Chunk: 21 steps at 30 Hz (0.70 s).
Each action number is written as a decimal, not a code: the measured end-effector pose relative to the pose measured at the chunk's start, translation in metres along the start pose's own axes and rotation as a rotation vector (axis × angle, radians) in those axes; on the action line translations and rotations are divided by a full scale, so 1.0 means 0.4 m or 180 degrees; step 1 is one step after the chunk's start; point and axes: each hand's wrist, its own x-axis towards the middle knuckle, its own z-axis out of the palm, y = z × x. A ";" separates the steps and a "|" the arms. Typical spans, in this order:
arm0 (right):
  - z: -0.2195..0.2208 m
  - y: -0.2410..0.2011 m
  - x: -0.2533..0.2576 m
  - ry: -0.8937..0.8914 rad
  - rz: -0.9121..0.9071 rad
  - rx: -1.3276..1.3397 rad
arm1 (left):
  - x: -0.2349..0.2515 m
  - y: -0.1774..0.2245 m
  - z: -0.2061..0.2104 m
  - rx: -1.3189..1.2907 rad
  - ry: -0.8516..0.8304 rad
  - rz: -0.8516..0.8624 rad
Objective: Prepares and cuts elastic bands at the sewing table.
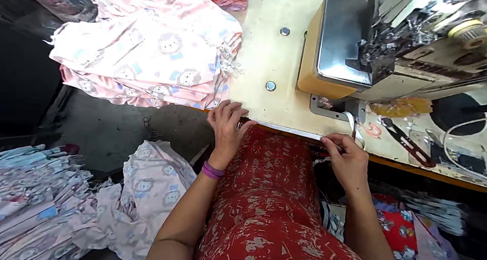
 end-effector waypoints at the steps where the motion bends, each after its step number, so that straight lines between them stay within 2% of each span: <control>1: 0.000 0.001 0.000 -0.0004 0.0003 -0.0004 | 0.001 -0.006 0.001 -0.0072 -0.0028 0.0026; 8: 0.004 0.007 0.001 0.0033 -0.0005 0.0034 | 0.016 -0.009 -0.009 -0.0426 -0.0308 -0.0085; 17: 0.002 0.012 0.001 0.0038 -0.0044 0.0031 | 0.025 -0.003 -0.013 -0.0388 -0.0418 -0.0126; 19: -0.024 0.013 0.005 -0.0351 0.0102 0.0294 | 0.031 0.000 -0.022 -0.0362 -0.0540 -0.0169; 21: -0.080 0.028 0.006 -0.1080 0.0422 0.0840 | 0.037 0.004 -0.031 -0.0315 -0.0727 -0.0189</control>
